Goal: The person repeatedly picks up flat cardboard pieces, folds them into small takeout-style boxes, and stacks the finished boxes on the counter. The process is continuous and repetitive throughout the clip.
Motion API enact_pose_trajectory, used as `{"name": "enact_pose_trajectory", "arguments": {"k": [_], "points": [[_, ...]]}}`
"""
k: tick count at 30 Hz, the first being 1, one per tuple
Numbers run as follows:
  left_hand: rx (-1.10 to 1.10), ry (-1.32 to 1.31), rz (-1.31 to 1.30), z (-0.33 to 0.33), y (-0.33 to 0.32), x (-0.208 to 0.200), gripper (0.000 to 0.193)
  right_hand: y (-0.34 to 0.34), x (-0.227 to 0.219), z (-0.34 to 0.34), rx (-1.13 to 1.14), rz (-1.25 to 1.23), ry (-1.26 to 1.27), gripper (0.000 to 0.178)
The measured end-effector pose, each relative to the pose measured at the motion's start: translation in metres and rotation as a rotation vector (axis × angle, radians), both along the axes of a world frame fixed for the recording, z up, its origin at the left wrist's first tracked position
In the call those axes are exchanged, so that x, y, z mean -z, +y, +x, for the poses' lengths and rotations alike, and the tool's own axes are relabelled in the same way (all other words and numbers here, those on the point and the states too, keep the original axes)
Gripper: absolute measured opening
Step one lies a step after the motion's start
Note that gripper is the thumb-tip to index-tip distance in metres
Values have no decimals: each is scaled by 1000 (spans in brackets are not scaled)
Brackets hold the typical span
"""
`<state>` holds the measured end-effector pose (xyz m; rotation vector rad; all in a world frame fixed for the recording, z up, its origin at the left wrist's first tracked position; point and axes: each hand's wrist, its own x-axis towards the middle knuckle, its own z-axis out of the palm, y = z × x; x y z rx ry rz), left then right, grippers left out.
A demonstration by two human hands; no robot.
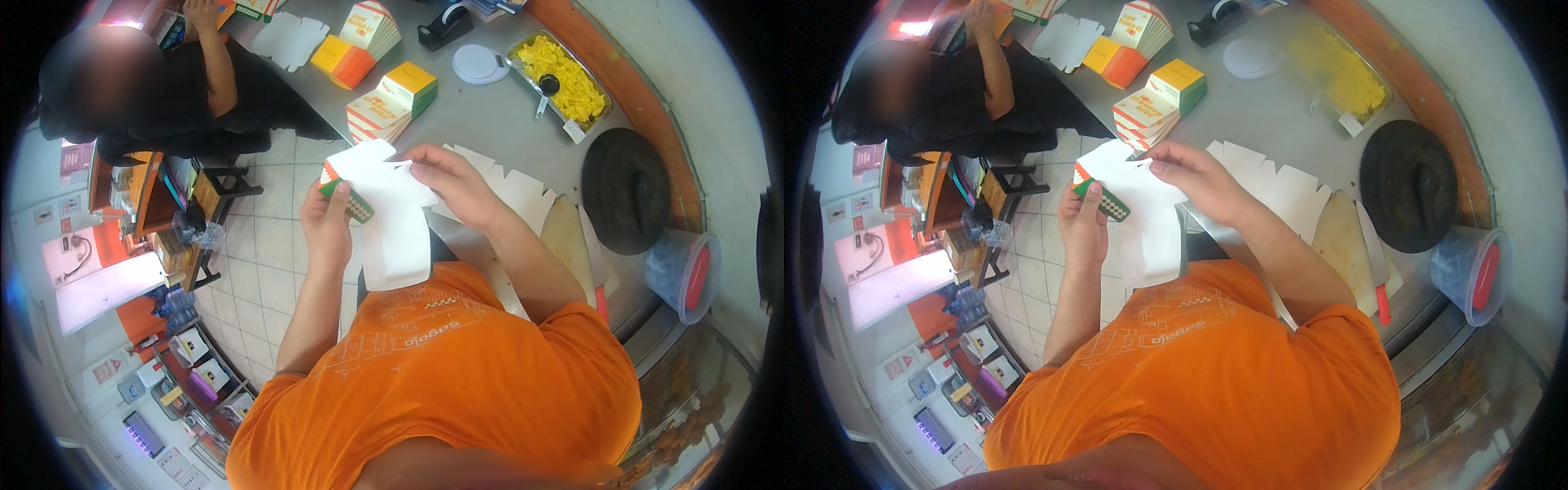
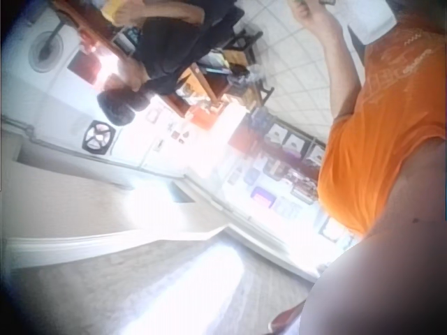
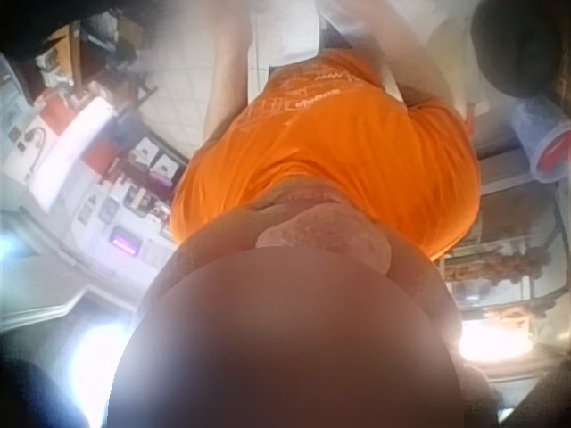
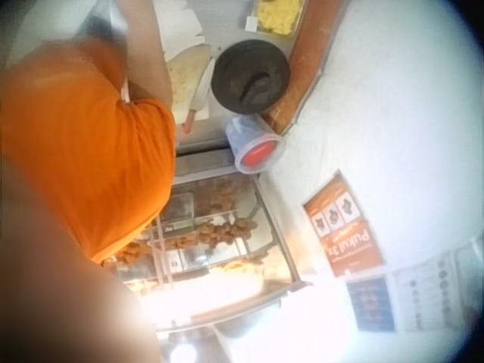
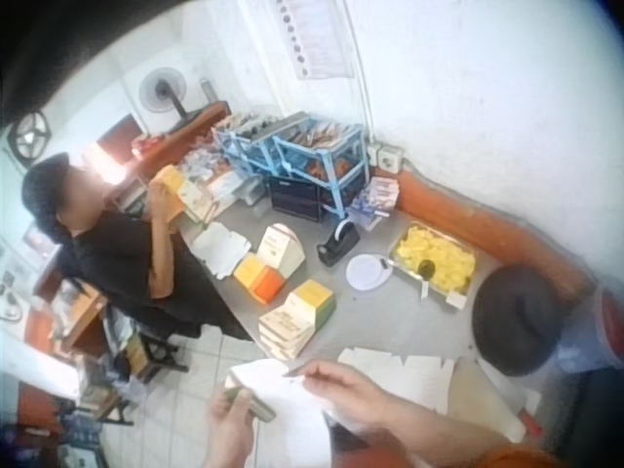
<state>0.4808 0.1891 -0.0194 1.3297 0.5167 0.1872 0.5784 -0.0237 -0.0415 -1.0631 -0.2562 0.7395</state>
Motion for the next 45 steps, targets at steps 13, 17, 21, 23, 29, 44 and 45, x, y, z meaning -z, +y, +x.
{"name": "enact_pose_trajectory", "arguments": {"k": [13,17,21,23,29,44,45], "points": [[423,-308,923,7,8,-18,26,13,17,-11,183,-214,-168,20],[481,-196,502,7,10,-13,18,6,17,-12,135,-177,-148,19],[418,-87,516,3,6,-7,11,0,14,-10,57,-116,-106,18],[338,-104,592,3,1,-3,13,-3,11,-6,8,-98,-68,18],[-108,-236,1118,23,-10,19,28,16,4,-27,82,-98,-224,19],[54,-156,274,7,2,12,13,31,-10,-55,242,-15,-265,15],[52,-172,305,8,-2,9,14,32,-11,-55,253,-21,-274,15]]}}
